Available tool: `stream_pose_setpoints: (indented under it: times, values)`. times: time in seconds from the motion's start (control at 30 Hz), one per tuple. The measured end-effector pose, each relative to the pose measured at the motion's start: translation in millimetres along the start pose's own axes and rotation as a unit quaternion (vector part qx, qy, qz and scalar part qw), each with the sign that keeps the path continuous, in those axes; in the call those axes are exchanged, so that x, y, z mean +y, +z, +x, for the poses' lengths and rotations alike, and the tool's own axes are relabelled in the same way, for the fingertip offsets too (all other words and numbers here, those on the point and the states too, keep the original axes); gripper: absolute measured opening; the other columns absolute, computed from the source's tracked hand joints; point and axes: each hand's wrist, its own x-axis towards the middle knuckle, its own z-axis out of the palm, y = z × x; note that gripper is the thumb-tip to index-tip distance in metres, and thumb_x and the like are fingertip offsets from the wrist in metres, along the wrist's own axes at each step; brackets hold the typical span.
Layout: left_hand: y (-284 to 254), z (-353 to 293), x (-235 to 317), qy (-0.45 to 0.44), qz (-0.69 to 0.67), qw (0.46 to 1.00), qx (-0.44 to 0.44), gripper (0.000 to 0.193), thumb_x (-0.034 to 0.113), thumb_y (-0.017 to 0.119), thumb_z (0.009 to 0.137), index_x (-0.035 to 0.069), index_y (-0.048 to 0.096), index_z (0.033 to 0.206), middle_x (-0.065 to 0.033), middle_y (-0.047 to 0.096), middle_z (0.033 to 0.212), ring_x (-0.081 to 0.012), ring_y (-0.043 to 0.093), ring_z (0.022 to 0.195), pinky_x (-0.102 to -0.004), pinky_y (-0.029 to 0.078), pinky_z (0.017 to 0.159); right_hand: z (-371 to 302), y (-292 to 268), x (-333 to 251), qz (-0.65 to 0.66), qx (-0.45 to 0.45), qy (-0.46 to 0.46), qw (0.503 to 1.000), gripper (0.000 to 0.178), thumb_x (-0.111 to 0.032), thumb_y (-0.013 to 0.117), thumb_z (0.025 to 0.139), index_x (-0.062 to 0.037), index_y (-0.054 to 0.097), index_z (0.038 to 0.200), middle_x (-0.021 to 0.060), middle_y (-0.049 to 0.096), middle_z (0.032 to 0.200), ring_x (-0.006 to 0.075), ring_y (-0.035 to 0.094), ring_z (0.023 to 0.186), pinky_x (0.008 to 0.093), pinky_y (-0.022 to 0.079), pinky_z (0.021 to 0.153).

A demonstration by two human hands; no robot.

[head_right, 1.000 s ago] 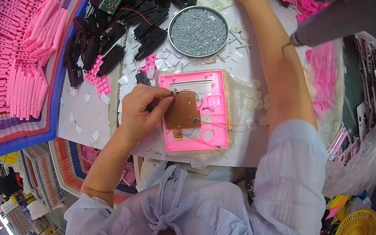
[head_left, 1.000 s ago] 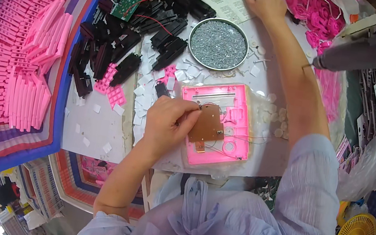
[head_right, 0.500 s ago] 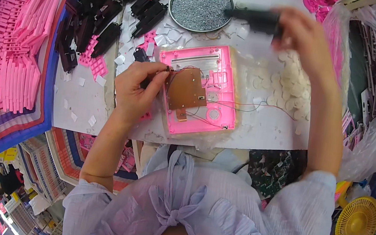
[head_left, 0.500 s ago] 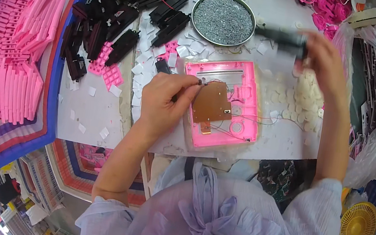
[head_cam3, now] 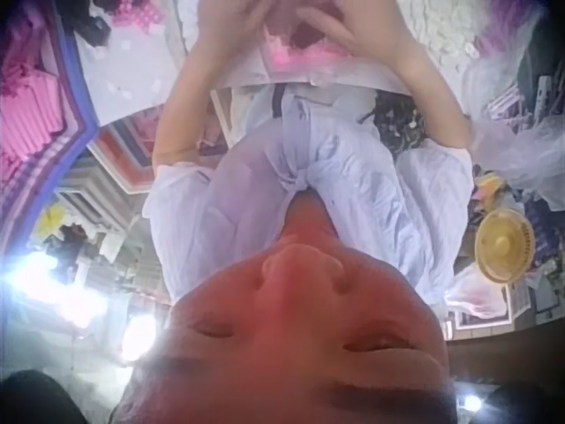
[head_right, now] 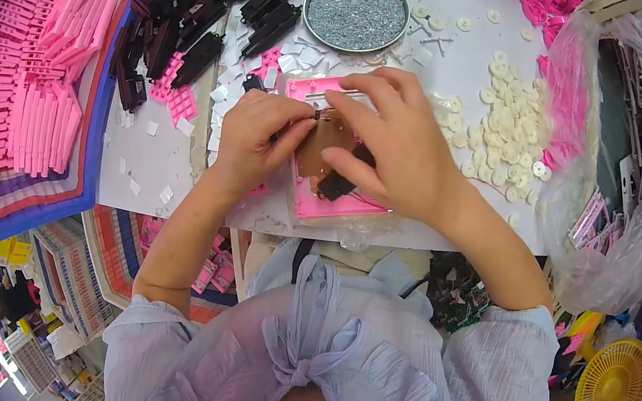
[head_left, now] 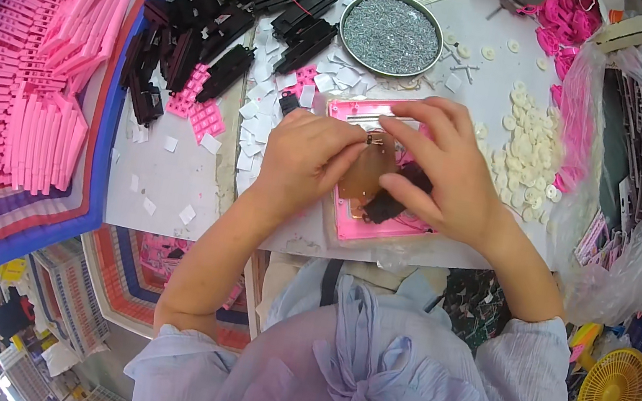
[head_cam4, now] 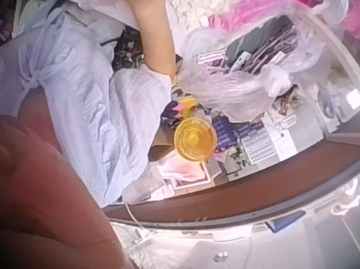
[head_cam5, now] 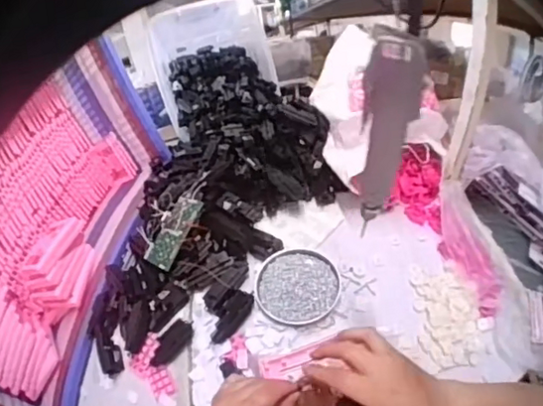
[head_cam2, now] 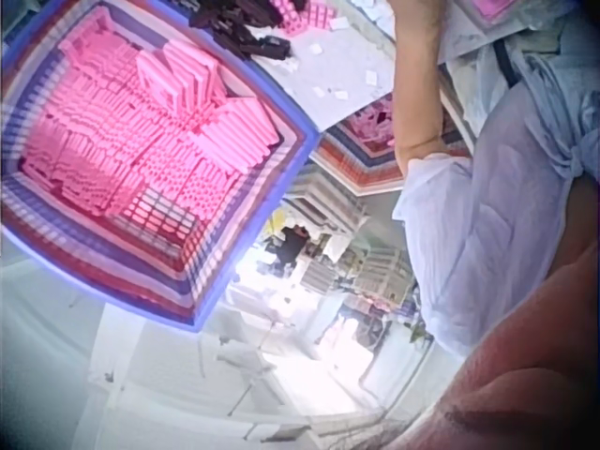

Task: Assembling a pink toy calculator by inserting buttons, wiring, and a circuit board into the housing.

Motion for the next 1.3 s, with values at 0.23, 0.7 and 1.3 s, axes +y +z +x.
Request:
stream_pose_setpoints:
  times: [0.23,0.7,1.3]
  values:
    - [1.2,-2.2,4.2,-0.059,0.016,0.998,0.032,0.011,0.011,0.076,0.082,0.008,0.071,0.091,-0.0059,0.070,0.079,-0.0227,0.065,0.070,-0.0354,0.046,0.069,-14.8,-24.6,10.1,0.052,-0.099,0.016,0.994,0.059,-0.019,0.080,0.072,-0.0045,0.060,0.125,0.0154,0.059,0.125,0.0385,0.050,0.120,0.0460,0.046,0.100]
    - [-4.9,4.4,3.4,-0.243,-0.175,0.954,-0.034,0.009,0.008,0.074,0.086,0.003,0.071,0.094,-0.0065,0.070,0.078,-0.0119,0.063,0.066,-0.0271,0.049,0.060,-15.5,-26.7,34.7,0.128,-0.208,0.061,0.968,0.055,-0.024,0.079,0.076,-0.0052,0.064,0.125,0.0122,0.065,0.108,0.0322,0.060,0.093,0.0408,0.051,0.082]
    - [-28.2,31.2,-3.5,0.012,-0.047,0.988,-0.147,0.016,0.004,0.075,0.078,0.006,0.068,0.092,-0.0077,0.066,0.090,-0.0250,0.065,0.078,-0.0335,0.052,0.066,-13.7,6.5,34.3,0.091,-0.105,0.103,0.985,0.035,-0.020,0.072,0.086,-0.0037,0.065,0.117,0.0145,0.063,0.109,0.0339,0.059,0.099,0.0427,0.051,0.084]
